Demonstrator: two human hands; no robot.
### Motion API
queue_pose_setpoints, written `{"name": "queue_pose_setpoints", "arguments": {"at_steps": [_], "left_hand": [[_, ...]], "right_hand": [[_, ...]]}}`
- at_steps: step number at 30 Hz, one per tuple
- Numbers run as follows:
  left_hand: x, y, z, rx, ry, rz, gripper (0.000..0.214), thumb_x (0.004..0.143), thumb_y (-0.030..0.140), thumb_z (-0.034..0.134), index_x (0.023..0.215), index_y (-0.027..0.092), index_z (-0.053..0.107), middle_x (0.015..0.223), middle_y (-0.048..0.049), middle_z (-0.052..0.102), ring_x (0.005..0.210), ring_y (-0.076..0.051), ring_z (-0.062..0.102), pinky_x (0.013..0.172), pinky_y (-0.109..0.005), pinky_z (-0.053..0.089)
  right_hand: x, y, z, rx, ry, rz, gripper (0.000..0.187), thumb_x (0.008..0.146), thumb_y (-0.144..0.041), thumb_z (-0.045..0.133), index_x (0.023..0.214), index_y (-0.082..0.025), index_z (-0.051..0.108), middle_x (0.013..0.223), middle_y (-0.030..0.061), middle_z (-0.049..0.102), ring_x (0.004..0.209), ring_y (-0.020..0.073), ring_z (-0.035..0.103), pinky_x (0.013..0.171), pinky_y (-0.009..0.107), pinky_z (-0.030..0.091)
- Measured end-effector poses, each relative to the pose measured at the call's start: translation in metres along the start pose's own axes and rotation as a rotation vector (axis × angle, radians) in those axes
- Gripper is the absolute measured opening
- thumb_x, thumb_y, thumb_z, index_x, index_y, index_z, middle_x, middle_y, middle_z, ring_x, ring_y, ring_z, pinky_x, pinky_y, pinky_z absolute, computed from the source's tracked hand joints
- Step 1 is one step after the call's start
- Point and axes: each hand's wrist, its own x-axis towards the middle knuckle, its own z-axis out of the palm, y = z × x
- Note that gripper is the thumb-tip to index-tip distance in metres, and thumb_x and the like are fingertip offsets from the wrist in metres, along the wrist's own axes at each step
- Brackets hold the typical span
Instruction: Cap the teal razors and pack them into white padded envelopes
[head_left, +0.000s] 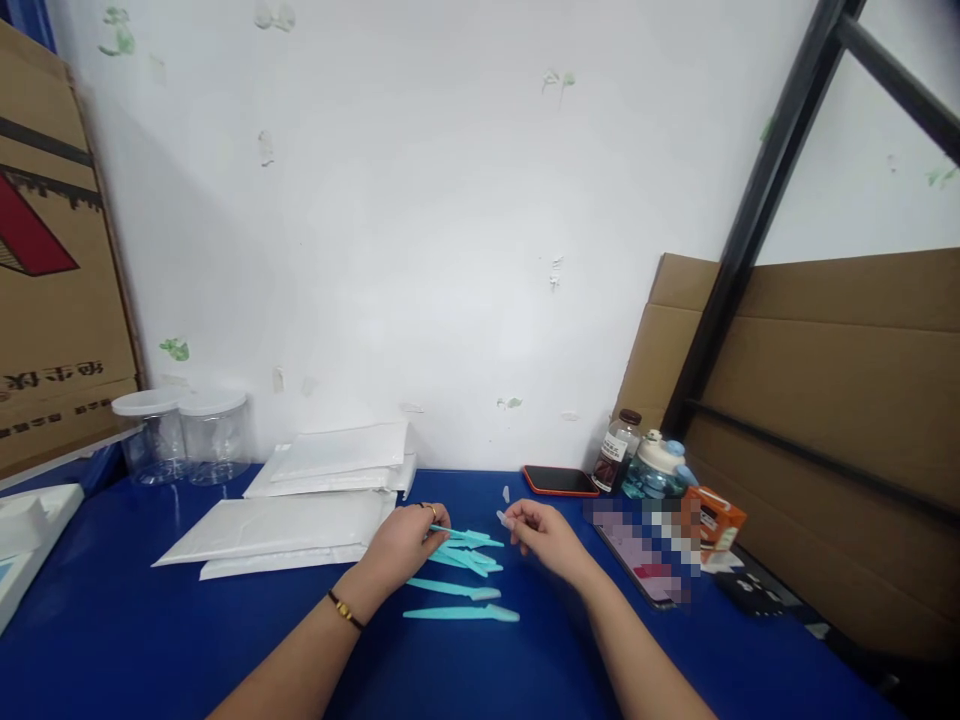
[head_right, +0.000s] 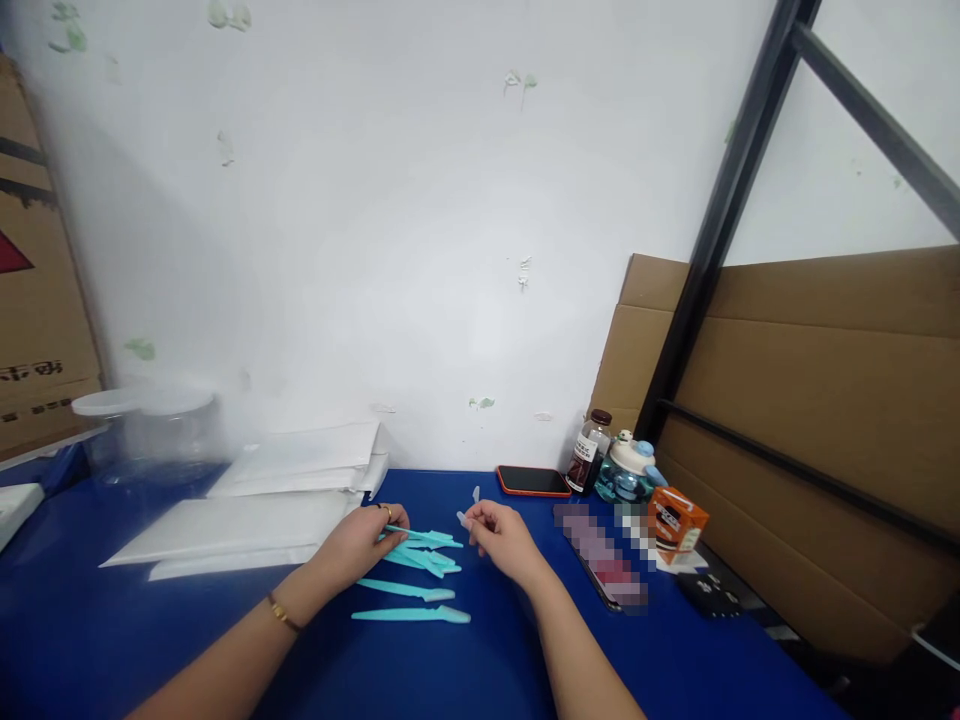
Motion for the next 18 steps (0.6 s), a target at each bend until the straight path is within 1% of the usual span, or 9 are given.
{"name": "queue_pose_setpoints", "arguments": {"at_steps": [3,7,10,13,18], "left_hand": [[0.0008,0.0018,0.0015,-0.111,0.014,-0.025,0.024,0.087,0.036,0.036,0.082,0.021,0.055,0.074,0.0005,0.059,0.069,-0.014,0.053,0.062,-0.023,0.034],[0.0035,-0.0004,0.004,-0.225,0.037,-0.087,0.034,0.088,0.043,0.028,0.078,0.02,0.05,0.065,0.0027,0.051,0.063,-0.013,0.048,0.061,-0.023,0.034],[0.0042,-0.0022,0.0013,-0.267,0.038,-0.119,0.035,0.086,0.049,0.03,0.077,0.02,0.047,0.061,0.005,0.044,0.059,-0.012,0.043,0.058,-0.023,0.032],[0.0031,-0.0021,-0.0033,-0.286,0.016,-0.098,0.034,0.085,0.051,0.032,0.076,0.021,0.045,0.059,0.006,0.038,0.058,-0.011,0.039,0.056,-0.022,0.03],[0.002,-0.0016,-0.0058,-0.303,0.003,-0.072,0.033,0.085,0.049,0.032,0.074,0.021,0.044,0.061,0.0057,0.039,0.061,-0.012,0.04,0.058,-0.022,0.03]], "right_hand": [[0.0014,-0.0023,0.0,0.067,0.053,-0.03,0.026,0.077,-0.04,0.057,0.081,-0.015,0.061,0.06,-0.0008,0.055,0.049,0.0096,0.048,0.049,0.021,0.039],[0.002,-0.0014,-0.002,0.122,0.141,-0.075,0.03,0.075,-0.042,0.059,0.085,-0.014,0.065,0.065,0.0018,0.058,0.057,0.0122,0.053,0.055,0.024,0.042],[0.001,-0.0019,-0.0056,0.181,0.197,-0.088,0.032,0.073,-0.043,0.062,0.085,-0.014,0.065,0.062,0.0019,0.058,0.057,0.0129,0.053,0.055,0.025,0.042],[-0.0005,-0.0042,-0.0084,0.236,0.235,-0.118,0.031,0.072,-0.042,0.064,0.085,-0.014,0.065,0.061,0.0023,0.059,0.058,0.0129,0.053,0.056,0.025,0.042],[-0.0006,-0.0034,-0.008,0.267,0.218,-0.15,0.029,0.072,-0.041,0.066,0.085,-0.015,0.066,0.064,0.0026,0.061,0.058,0.0121,0.053,0.055,0.024,0.042]]}}
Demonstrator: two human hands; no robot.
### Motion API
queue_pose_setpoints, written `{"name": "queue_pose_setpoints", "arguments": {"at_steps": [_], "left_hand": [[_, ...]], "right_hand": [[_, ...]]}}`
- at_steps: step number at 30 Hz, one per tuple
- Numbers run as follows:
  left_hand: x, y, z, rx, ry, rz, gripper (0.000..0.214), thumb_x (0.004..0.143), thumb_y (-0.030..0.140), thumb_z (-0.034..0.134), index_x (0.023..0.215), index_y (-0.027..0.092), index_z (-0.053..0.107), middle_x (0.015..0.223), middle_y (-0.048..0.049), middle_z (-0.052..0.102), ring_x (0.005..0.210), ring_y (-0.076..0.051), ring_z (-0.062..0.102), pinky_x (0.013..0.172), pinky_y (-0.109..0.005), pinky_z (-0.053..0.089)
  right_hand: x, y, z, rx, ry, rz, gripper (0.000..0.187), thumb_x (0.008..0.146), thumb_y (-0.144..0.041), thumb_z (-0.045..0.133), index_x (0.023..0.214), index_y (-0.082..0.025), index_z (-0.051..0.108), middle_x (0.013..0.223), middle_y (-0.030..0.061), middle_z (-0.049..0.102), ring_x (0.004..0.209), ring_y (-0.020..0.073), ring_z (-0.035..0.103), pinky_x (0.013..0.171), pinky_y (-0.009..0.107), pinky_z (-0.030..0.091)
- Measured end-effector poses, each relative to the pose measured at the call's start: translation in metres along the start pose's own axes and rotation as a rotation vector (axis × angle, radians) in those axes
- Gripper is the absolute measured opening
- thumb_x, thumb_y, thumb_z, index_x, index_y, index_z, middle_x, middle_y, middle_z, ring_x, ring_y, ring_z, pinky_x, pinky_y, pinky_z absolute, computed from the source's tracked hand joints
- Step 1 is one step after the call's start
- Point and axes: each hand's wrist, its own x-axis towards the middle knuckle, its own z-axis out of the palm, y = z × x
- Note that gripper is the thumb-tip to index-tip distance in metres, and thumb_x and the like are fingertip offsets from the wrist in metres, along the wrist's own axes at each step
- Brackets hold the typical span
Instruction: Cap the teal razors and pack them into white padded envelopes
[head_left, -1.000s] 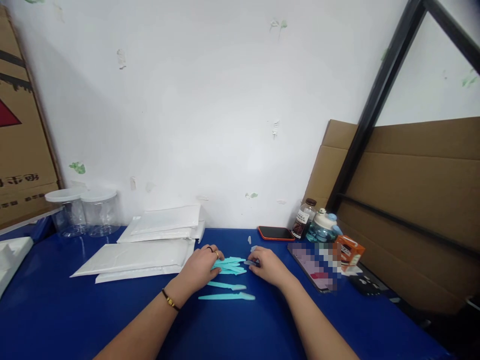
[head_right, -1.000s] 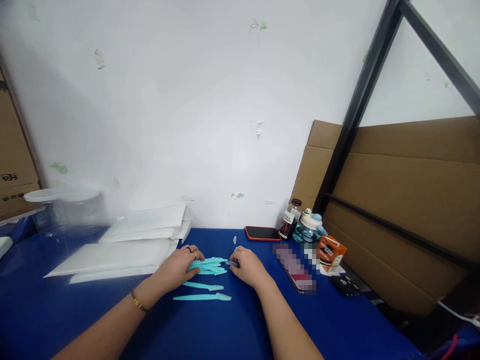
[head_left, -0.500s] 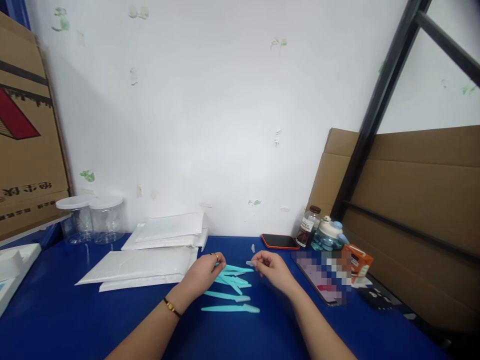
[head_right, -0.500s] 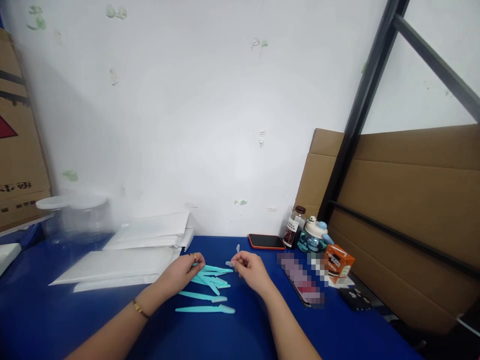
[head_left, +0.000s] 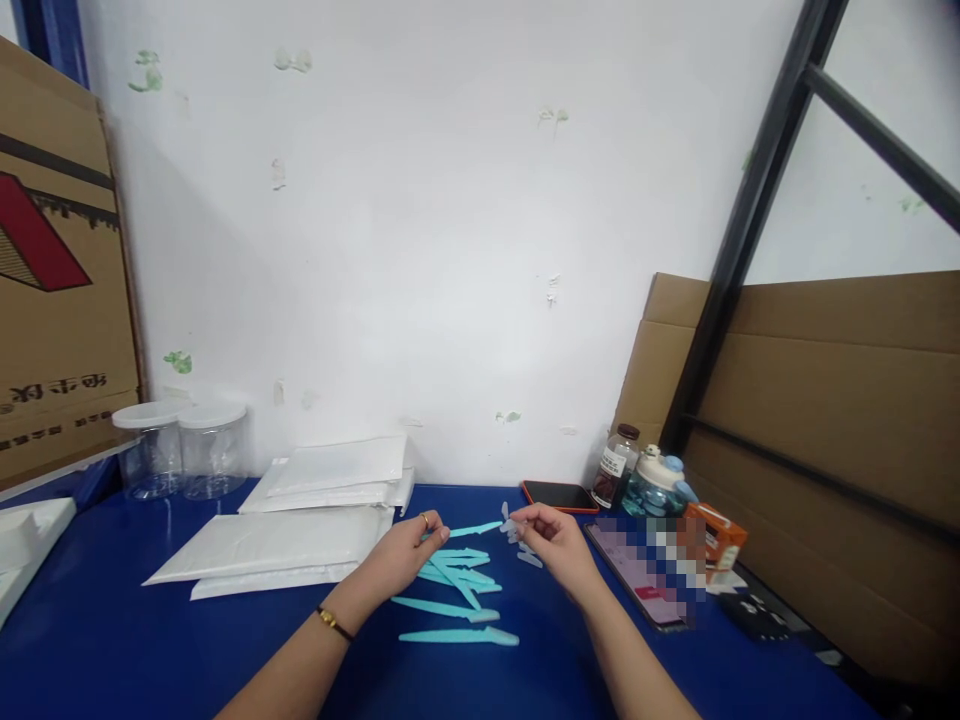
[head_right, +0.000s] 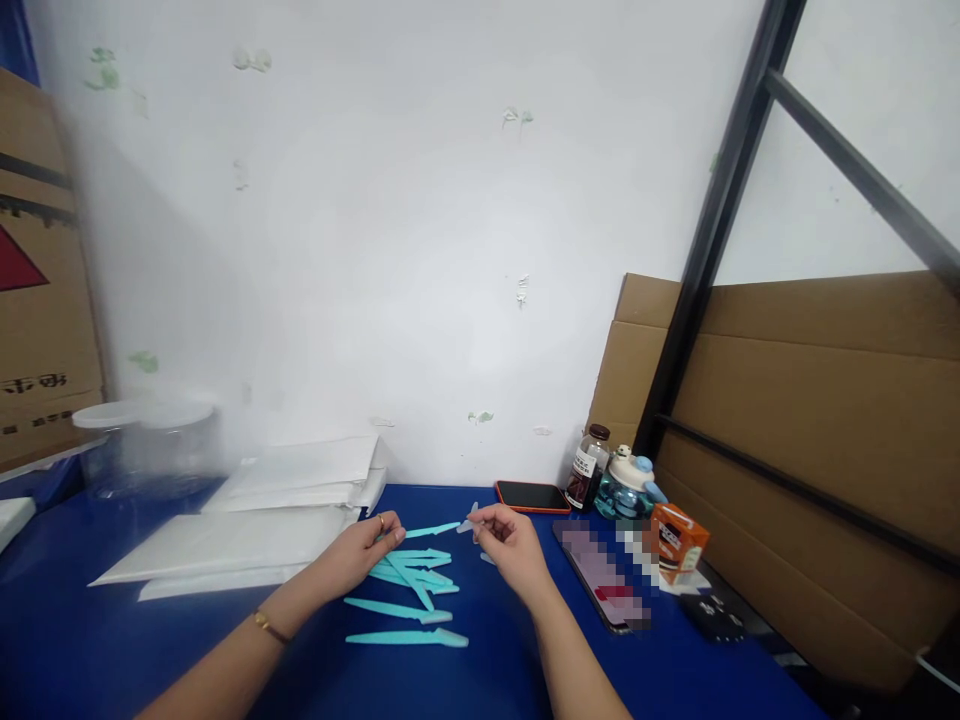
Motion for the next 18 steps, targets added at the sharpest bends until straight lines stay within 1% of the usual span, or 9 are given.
{"name": "queue_pose_setpoints", "arguments": {"at_steps": [4,7,10,12,14,16,18], "left_hand": [[0.001,-0.001,0.002,0.022,-0.006,0.0,0.034,0.085,0.05,0.032,0.075,0.021,0.045,0.059,0.0064,0.037,0.058,-0.011,0.039,0.056,-0.022,0.028],[0.0,0.0,0.004,0.039,-0.018,0.007,0.035,0.085,0.051,0.031,0.077,0.02,0.047,0.06,0.0064,0.039,0.058,-0.011,0.038,0.056,-0.021,0.028],[-0.001,0.003,0.006,0.068,-0.026,0.017,0.036,0.086,0.051,0.032,0.079,0.02,0.049,0.06,0.0062,0.041,0.057,-0.01,0.038,0.055,-0.021,0.028],[-0.003,0.005,0.005,0.09,-0.039,0.031,0.037,0.086,0.051,0.031,0.081,0.02,0.051,0.061,0.0055,0.043,0.058,-0.011,0.04,0.056,-0.021,0.03],[-0.004,0.006,0.003,0.117,-0.056,0.068,0.036,0.086,0.05,0.034,0.084,0.02,0.054,0.067,0.0038,0.049,0.062,-0.012,0.044,0.059,-0.022,0.032],[-0.005,0.005,0.002,0.147,-0.073,0.127,0.034,0.086,0.048,0.036,0.088,0.021,0.057,0.077,0.0009,0.054,0.071,-0.013,0.048,0.066,-0.023,0.036],[-0.006,0.0,0.001,0.178,-0.092,0.186,0.033,0.089,0.041,0.034,0.091,0.022,0.06,0.087,-0.0017,0.057,0.081,-0.015,0.05,0.075,-0.024,0.037]], "right_hand": [[0.0,0.002,0.003,0.01,-0.038,0.004,0.028,0.073,-0.04,0.066,0.087,-0.015,0.067,0.065,0.0026,0.061,0.059,0.012,0.054,0.056,0.024,0.042],[-0.001,0.0,0.007,0.021,-0.104,0.005,0.028,0.073,-0.039,0.066,0.088,-0.015,0.068,0.066,0.003,0.063,0.061,0.0124,0.056,0.058,0.024,0.043],[-0.003,-0.005,0.009,0.041,-0.165,0.028,0.028,0.07,-0.038,0.069,0.085,-0.015,0.069,0.068,0.0034,0.064,0.063,0.0131,0.058,0.06,0.025,0.045],[-0.003,-0.007,0.007,0.066,-0.202,0.072,0.029,0.067,-0.038,0.071,0.083,-0.015,0.07,0.067,0.0031,0.065,0.062,0.0132,0.059,0.062,0.026,0.046],[-0.004,-0.008,0.004,0.071,-0.258,0.138,0.031,0.065,-0.039,0.072,0.083,-0.014,0.07,0.065,0.0027,0.065,0.059,0.0129,0.059,0.06,0.026,0.046],[-0.005,-0.008,0.0,0.045,-0.328,0.209,0.034,0.063,-0.04,0.073,0.083,-0.013,0.07,0.061,0.0024,0.064,0.056,0.0129,0.059,0.056,0.024,0.045],[-0.007,-0.008,-0.002,0.0,-0.414,0.273,0.035,0.061,-0.04,0.074,0.081,-0.012,0.07,0.059,0.0024,0.064,0.055,0.0134,0.06,0.052,0.022,0.044]]}}
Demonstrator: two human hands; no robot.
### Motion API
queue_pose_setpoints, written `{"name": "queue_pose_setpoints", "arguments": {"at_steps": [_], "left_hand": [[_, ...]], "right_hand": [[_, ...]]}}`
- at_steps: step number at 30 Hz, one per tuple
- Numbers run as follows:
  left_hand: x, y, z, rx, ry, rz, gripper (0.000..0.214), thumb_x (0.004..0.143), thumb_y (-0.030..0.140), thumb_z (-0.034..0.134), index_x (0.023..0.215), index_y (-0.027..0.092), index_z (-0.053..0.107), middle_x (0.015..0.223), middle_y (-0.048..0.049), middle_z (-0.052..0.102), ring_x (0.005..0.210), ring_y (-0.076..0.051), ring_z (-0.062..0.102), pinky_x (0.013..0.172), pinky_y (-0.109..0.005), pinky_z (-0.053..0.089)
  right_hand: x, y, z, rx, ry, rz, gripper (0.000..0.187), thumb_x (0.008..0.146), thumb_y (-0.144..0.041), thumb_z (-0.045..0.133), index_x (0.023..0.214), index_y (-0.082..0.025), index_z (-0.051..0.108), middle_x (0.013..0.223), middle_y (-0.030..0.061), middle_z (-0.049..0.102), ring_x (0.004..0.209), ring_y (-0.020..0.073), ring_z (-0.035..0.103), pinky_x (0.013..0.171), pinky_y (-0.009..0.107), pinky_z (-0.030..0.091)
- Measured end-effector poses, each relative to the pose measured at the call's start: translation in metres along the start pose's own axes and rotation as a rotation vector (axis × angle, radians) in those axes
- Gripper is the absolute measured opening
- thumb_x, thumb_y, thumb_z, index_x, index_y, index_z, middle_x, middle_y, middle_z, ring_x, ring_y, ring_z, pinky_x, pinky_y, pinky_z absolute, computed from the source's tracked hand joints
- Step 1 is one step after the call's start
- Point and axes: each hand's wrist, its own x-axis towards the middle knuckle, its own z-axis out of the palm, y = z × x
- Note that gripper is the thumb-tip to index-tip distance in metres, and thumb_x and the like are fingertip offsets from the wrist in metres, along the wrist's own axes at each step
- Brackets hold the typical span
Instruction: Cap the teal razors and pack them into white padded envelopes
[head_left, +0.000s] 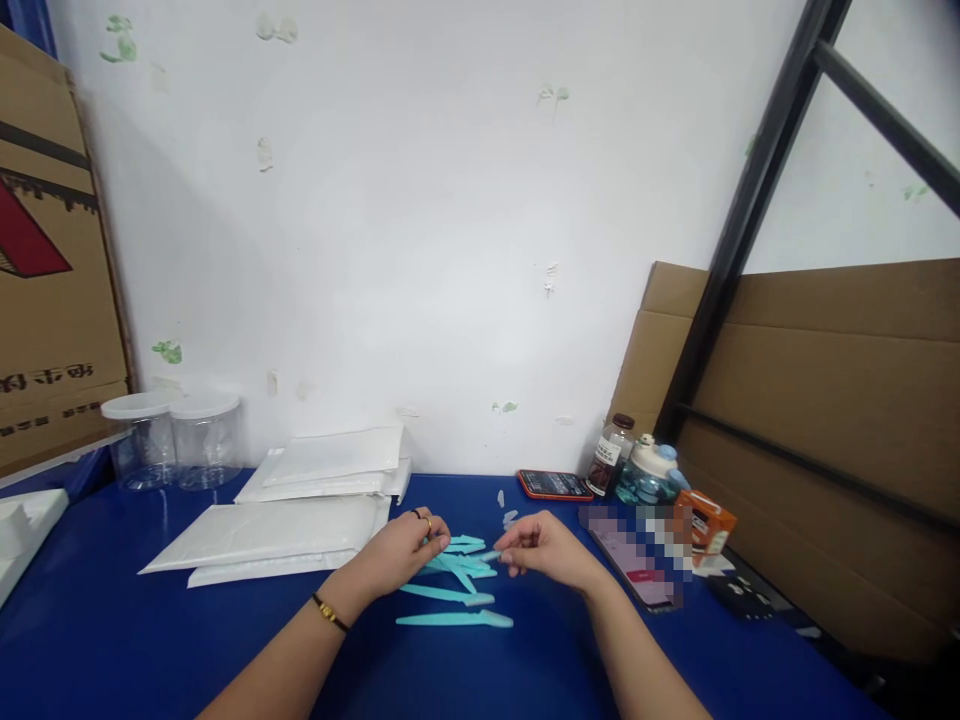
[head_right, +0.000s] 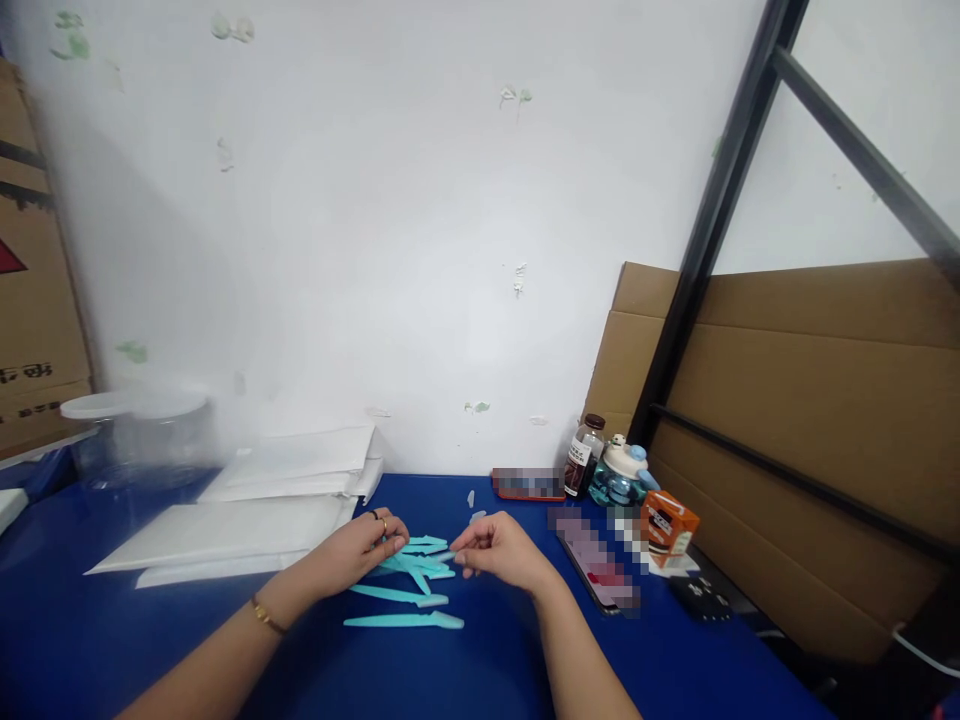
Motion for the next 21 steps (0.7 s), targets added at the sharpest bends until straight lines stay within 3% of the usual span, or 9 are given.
{"name": "queue_pose_setpoints", "arguments": {"at_steps": [6,8,13,17,21], "left_hand": [[0.001,-0.017,0.01,0.164,-0.071,0.028,0.016,0.078,0.028,0.055,0.092,0.027,0.061,0.096,-0.0004,0.057,0.09,-0.017,0.051,0.078,-0.026,0.036],[0.002,-0.02,0.012,0.193,-0.068,0.01,0.013,0.077,0.027,0.056,0.089,0.026,0.061,0.093,-0.0002,0.058,0.088,-0.017,0.051,0.077,-0.026,0.035],[0.005,-0.019,0.011,0.179,-0.036,-0.022,0.008,0.077,0.027,0.054,0.082,0.023,0.059,0.089,-0.0001,0.059,0.087,-0.017,0.052,0.075,-0.026,0.035],[0.006,-0.013,0.007,0.159,0.006,-0.056,0.008,0.079,0.027,0.05,0.08,0.022,0.056,0.084,0.0006,0.06,0.082,-0.016,0.053,0.071,-0.025,0.035],[0.005,-0.006,0.004,0.108,0.022,-0.114,0.01,0.08,0.029,0.046,0.08,0.022,0.053,0.077,0.0015,0.06,0.073,-0.015,0.053,0.064,-0.024,0.034]], "right_hand": [[-0.001,0.007,-0.001,-0.156,-0.164,0.072,0.032,0.058,-0.035,0.075,0.08,-0.013,0.07,0.057,0.0007,0.063,0.049,0.0111,0.057,0.049,0.021,0.045],[-0.001,0.008,-0.01,-0.236,-0.071,0.037,0.028,0.062,-0.032,0.071,0.082,-0.014,0.07,0.06,0.0012,0.064,0.048,0.0107,0.055,0.048,0.021,0.043],[-0.002,0.012,-0.041,-0.609,0.406,-0.031,0.014,0.069,-0.018,0.057,0.074,-0.016,0.069,0.068,0.0031,0.067,0.06,0.0146,0.057,0.057,0.024,0.041],[0.001,0.024,-0.041,-0.764,0.395,0.049,0.007,0.065,-0.018,0.061,0.067,-0.016,0.067,0.066,0.0029,0.065,0.059,0.0141,0.055,0.055,0.022,0.037],[0.005,0.03,-0.028,-0.858,0.339,0.008,0.004,0.064,-0.018,0.064,0.067,-0.016,0.066,0.069,0.003,0.062,0.06,0.0128,0.053,0.054,0.021,0.035]]}}
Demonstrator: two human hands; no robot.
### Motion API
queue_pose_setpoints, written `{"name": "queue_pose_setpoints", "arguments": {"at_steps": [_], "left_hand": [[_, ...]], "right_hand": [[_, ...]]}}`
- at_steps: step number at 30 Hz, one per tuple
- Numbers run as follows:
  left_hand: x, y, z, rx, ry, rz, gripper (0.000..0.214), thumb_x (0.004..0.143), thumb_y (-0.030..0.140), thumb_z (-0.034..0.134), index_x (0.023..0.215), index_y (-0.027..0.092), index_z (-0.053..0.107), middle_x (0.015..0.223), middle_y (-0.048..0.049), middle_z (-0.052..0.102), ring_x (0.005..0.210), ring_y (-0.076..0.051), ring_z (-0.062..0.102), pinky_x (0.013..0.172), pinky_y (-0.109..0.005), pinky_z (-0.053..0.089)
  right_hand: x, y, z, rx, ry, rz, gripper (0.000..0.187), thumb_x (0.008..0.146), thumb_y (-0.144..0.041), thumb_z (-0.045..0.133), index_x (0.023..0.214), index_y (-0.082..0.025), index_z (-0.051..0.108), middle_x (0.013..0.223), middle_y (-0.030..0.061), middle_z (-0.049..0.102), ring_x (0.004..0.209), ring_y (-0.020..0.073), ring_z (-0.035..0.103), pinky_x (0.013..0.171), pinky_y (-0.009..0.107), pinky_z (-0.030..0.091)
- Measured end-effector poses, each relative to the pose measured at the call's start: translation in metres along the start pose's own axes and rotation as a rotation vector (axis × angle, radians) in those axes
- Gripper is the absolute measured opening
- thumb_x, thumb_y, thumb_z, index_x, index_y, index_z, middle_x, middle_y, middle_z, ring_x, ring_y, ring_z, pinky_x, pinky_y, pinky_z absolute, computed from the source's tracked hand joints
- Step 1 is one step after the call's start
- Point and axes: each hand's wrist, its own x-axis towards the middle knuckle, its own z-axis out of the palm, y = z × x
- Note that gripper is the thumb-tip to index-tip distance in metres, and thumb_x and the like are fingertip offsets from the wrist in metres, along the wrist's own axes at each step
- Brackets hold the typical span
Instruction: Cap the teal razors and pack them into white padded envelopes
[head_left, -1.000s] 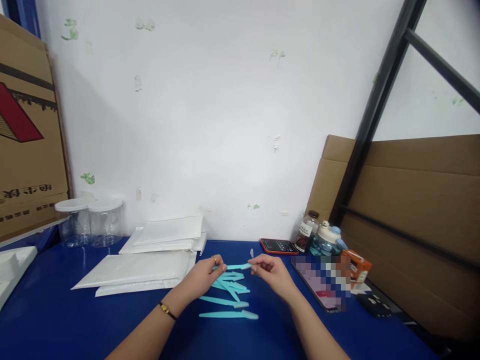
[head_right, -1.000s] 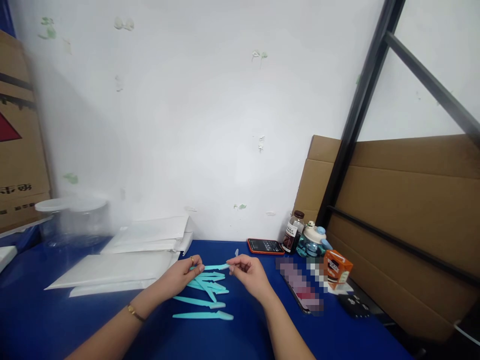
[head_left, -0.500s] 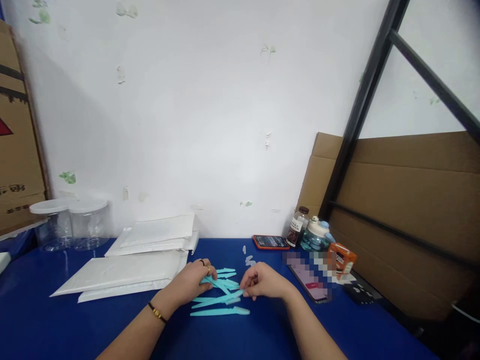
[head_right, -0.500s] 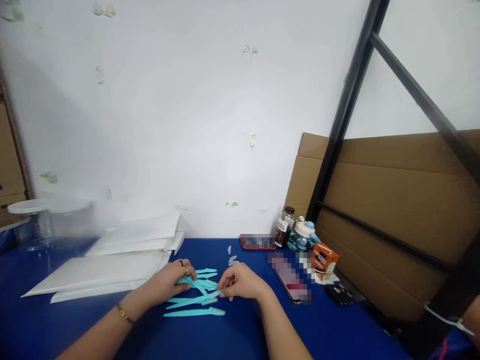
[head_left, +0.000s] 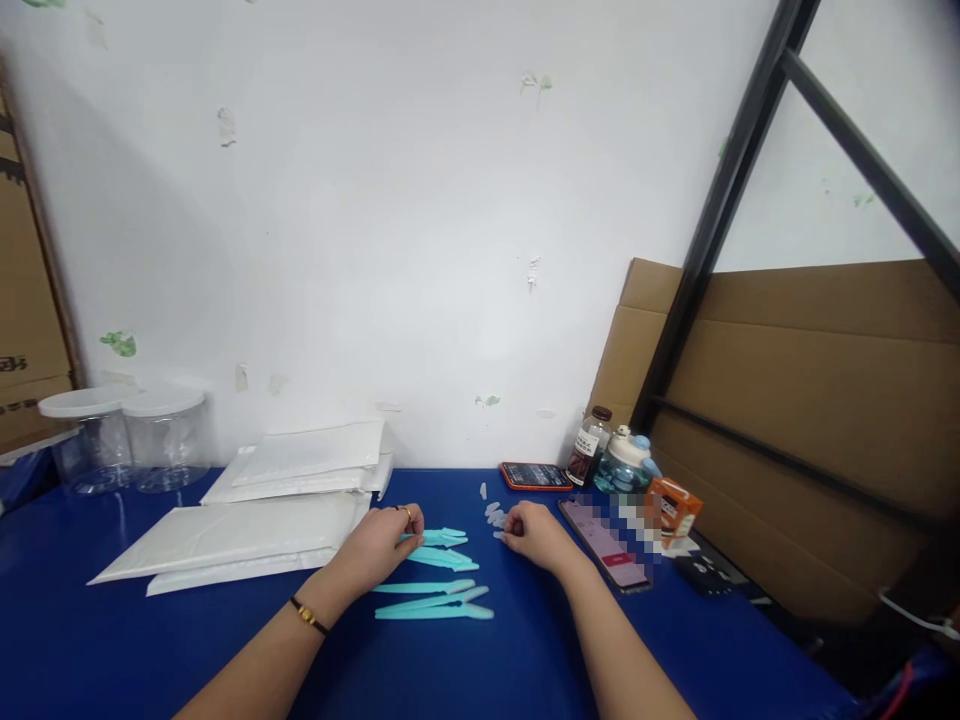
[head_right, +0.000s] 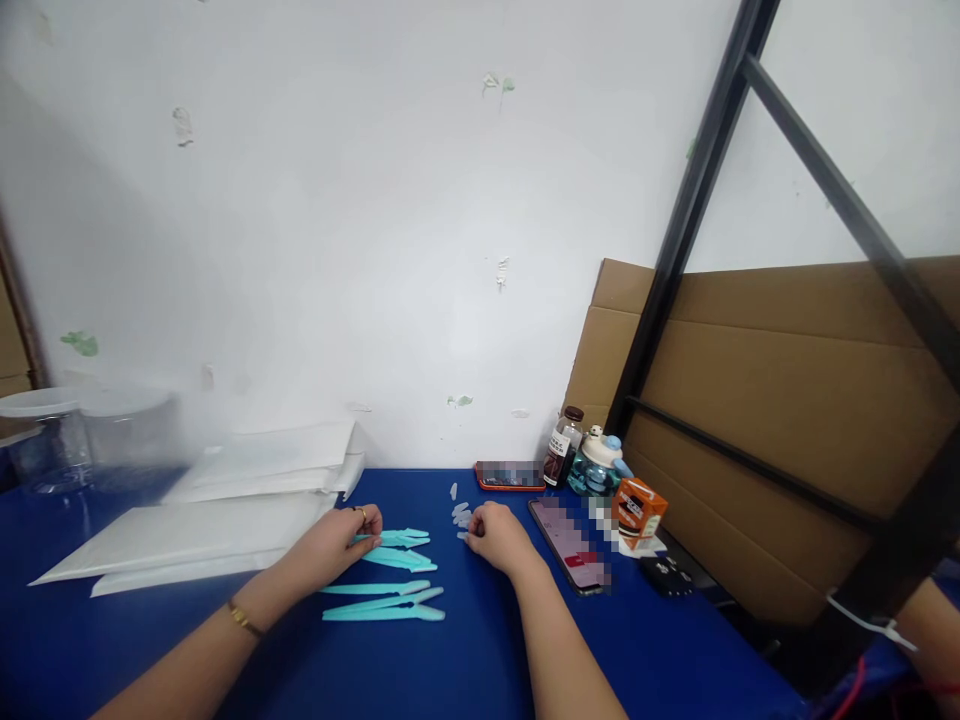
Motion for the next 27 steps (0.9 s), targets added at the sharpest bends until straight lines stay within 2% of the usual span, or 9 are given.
{"name": "queue_pose_setpoints", "arguments": {"at_steps": [4,10,12,23,27], "left_hand": [[-0.002,0.003,-0.001,-0.037,-0.001,-0.026,0.011,0.079,0.03,0.046,0.081,0.022,0.052,0.076,0.0017,0.059,0.073,-0.014,0.054,0.062,-0.023,0.033],[-0.002,0.001,0.001,-0.029,0.014,-0.023,0.01,0.078,0.03,0.047,0.08,0.022,0.052,0.075,0.0017,0.059,0.07,-0.014,0.053,0.061,-0.022,0.033],[-0.002,0.002,0.001,-0.024,0.017,-0.016,0.009,0.078,0.029,0.047,0.08,0.022,0.053,0.076,0.0016,0.059,0.071,-0.014,0.053,0.062,-0.022,0.034],[-0.002,0.01,0.002,-0.043,0.007,-0.007,0.01,0.077,0.029,0.049,0.082,0.022,0.055,0.078,0.0011,0.061,0.074,-0.015,0.054,0.064,-0.022,0.035],[-0.002,0.016,0.006,-0.061,0.013,0.014,0.01,0.076,0.03,0.051,0.08,0.022,0.056,0.077,0.0017,0.062,0.074,-0.015,0.055,0.065,-0.023,0.034]], "right_hand": [[-0.002,-0.011,0.001,-0.073,0.013,-0.05,0.006,0.064,-0.011,0.058,0.061,-0.015,0.062,0.068,0.0028,0.06,0.06,0.0121,0.052,0.056,0.021,0.034],[-0.006,-0.028,0.002,0.404,-0.117,-0.133,0.012,0.077,-0.025,0.051,0.075,-0.016,0.058,0.06,-0.0023,0.054,0.051,0.0083,0.044,0.048,0.018,0.031],[-0.007,-0.034,0.003,0.466,-0.128,-0.143,0.014,0.077,-0.027,0.053,0.074,-0.015,0.058,0.061,-0.0019,0.054,0.052,0.0079,0.043,0.048,0.017,0.031],[-0.009,-0.053,0.007,0.431,-0.121,-0.165,0.007,0.071,-0.019,0.054,0.071,-0.017,0.061,0.058,-0.0031,0.053,0.052,0.0082,0.044,0.049,0.018,0.033],[-0.012,-0.06,0.01,0.489,-0.173,-0.188,0.009,0.073,-0.018,0.052,0.073,-0.017,0.061,0.06,-0.0026,0.055,0.053,0.0087,0.046,0.05,0.018,0.035]]}}
